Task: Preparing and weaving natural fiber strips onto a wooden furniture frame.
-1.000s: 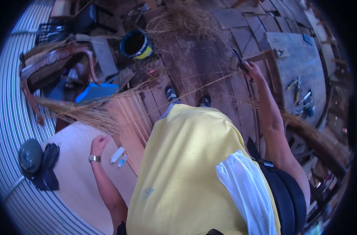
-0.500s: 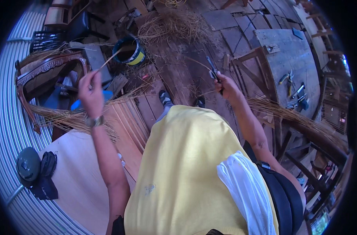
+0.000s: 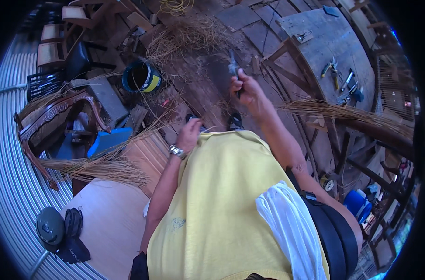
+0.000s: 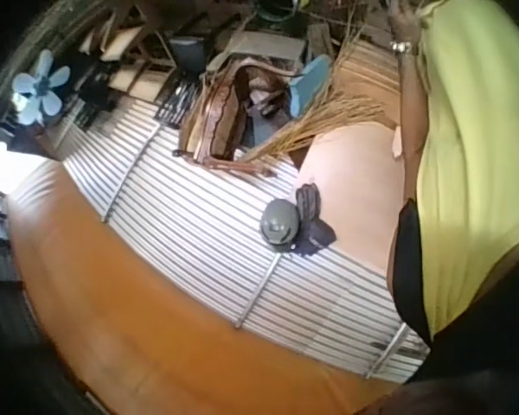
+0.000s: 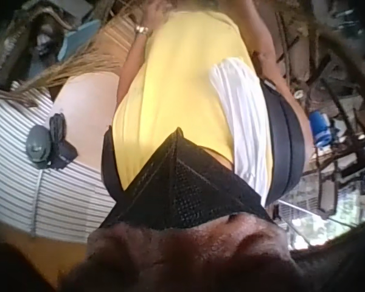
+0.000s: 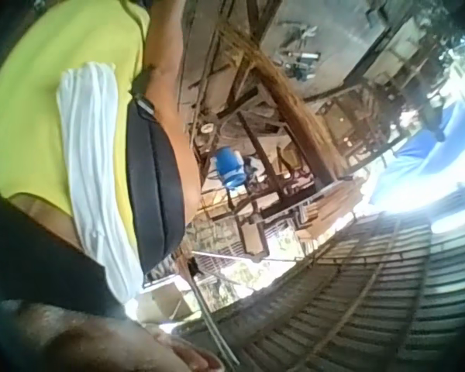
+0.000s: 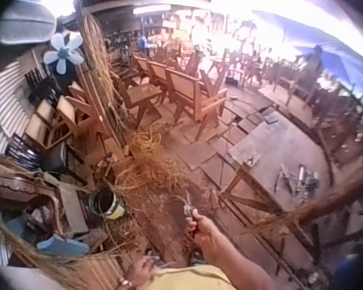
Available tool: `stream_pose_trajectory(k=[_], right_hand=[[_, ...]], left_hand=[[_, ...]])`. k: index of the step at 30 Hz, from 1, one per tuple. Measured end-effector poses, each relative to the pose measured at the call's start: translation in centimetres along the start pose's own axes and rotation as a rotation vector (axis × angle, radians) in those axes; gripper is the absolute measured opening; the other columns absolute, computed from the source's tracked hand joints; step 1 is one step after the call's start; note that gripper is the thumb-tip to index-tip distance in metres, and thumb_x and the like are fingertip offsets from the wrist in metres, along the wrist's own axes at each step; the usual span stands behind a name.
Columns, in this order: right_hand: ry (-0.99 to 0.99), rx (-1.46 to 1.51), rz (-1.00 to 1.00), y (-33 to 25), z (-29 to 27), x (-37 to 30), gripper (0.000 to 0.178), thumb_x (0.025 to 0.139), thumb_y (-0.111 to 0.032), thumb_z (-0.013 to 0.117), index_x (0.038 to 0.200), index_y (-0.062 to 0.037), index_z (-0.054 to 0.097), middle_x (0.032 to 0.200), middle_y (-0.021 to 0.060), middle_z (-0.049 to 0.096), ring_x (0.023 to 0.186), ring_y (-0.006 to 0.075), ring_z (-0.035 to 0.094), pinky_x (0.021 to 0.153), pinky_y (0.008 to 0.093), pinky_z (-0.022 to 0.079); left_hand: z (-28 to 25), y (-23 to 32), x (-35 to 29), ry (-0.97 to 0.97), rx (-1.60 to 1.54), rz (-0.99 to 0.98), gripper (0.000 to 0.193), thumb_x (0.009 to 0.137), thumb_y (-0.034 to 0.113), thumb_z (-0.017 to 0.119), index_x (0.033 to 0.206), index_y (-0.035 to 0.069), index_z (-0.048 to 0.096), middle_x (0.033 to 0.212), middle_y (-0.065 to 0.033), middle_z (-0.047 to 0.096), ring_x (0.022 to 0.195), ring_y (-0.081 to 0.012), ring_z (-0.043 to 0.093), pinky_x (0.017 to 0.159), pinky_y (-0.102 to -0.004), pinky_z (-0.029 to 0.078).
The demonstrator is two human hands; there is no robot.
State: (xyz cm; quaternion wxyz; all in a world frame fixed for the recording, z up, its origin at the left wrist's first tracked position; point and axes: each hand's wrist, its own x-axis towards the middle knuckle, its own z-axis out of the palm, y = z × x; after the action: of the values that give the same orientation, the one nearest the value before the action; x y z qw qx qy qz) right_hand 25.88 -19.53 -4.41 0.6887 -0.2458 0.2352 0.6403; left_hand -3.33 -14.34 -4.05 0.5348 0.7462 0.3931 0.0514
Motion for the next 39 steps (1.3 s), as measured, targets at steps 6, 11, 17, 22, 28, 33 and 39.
stream_pose_trajectory(k=[6, 11, 17, 22, 28, 33, 39], right_hand=[[-0.024, 0.039, -0.115, -7.3, -0.1, 2.8, 0.034, 0.102, -0.033, 0.039, 0.094, -0.0009, 0.044, 0.074, 0.0040, 0.049, 0.052, 0.0081, 0.044, 0.048, 0.0239, 0.040], [-0.061, 0.004, -0.089, -10.4, 2.2, 5.8, 0.033, 0.103, -0.033, 0.035, 0.094, -0.0018, 0.043, 0.074, 0.0053, 0.048, 0.052, 0.0089, 0.045, 0.046, 0.0237, 0.039], [-0.048, -0.245, -0.100, -12.3, 2.5, 8.0, 0.030, 0.103, -0.031, 0.037, 0.098, -0.0028, 0.048, 0.077, 0.0100, 0.055, 0.052, 0.0126, 0.047, 0.046, 0.0254, 0.041], [0.415, -2.320, -0.170, -13.3, -2.5, 10.3, 0.031, 0.091, -0.034, 0.061, 0.081, -0.0042, 0.063, 0.082, 0.0117, 0.064, 0.067, 0.0181, 0.062, 0.051, 0.0340, 0.048], [-0.251, -3.108, 0.274, -7.0, -10.1, 3.4, 0.018, 0.088, -0.017, 0.057, 0.092, -0.0015, 0.065, 0.082, 0.0225, 0.066, 0.081, 0.0378, 0.066, 0.070, 0.0477, 0.052], [0.349, -1.950, -0.450, -0.4, -8.2, -1.8, 0.021, 0.095, -0.025, 0.057, 0.099, -0.0051, 0.050, 0.067, 0.0062, 0.059, 0.058, 0.0160, 0.059, 0.051, 0.0310, 0.047], [-0.026, -1.415, -0.168, 4.6, -0.5, -4.5, 0.016, 0.099, -0.023, 0.053, 0.098, -0.0069, 0.052, 0.071, 0.0019, 0.057, 0.058, 0.0059, 0.053, 0.051, 0.0244, 0.046]], left_hand=[[-11.6, -10.5, -9.2, 0.225, 0.036, -0.297, 0.027, 0.092, 0.026, 0.062, 0.107, 0.004, 0.067, 0.070, 0.0015, 0.060, 0.061, -0.0057, 0.052, 0.055, -0.0236, 0.043], [-17.0, -16.2, -18.9, 0.247, 0.136, -0.475, 0.026, 0.094, 0.026, 0.059, 0.100, 0.002, 0.066, 0.068, 0.0017, 0.057, 0.059, -0.0068, 0.051, 0.055, -0.0238, 0.042], [-19.2, -20.9, -24.7, 0.353, 0.151, -0.581, 0.023, 0.093, 0.024, 0.057, 0.096, 0.002, 0.065, 0.069, -0.0010, 0.059, 0.059, -0.0103, 0.053, 0.054, -0.0270, 0.044], [-16.4, -31.7, -26.2, 0.035, 0.132, -1.050, 0.022, 0.093, 0.025, 0.058, 0.094, 0.004, 0.065, 0.071, -0.0037, 0.062, 0.058, -0.0139, 0.059, 0.046, -0.0306, 0.046], [-10.0, -17.2, -5.8, -0.161, -0.536, -0.633, 0.025, 0.095, 0.026, 0.055, 0.078, 0.009, 0.060, 0.062, 0.0008, 0.057, 0.049, -0.0087, 0.051, 0.043, -0.0242, 0.037], [-9.0, -4.1, 9.0, -0.366, -0.508, -0.403, 0.022, 0.088, 0.021, 0.067, 0.103, 0.006, 0.062, 0.085, -0.0016, 0.069, 0.064, -0.0045, 0.055, 0.058, -0.0187, 0.044], [-4.8, 4.5, 15.8, -0.383, -0.416, -0.194, 0.023, 0.086, 0.017, 0.069, 0.104, 0.003, 0.062, 0.090, -0.0062, 0.070, 0.077, -0.0093, 0.064, 0.067, -0.0195, 0.048]])
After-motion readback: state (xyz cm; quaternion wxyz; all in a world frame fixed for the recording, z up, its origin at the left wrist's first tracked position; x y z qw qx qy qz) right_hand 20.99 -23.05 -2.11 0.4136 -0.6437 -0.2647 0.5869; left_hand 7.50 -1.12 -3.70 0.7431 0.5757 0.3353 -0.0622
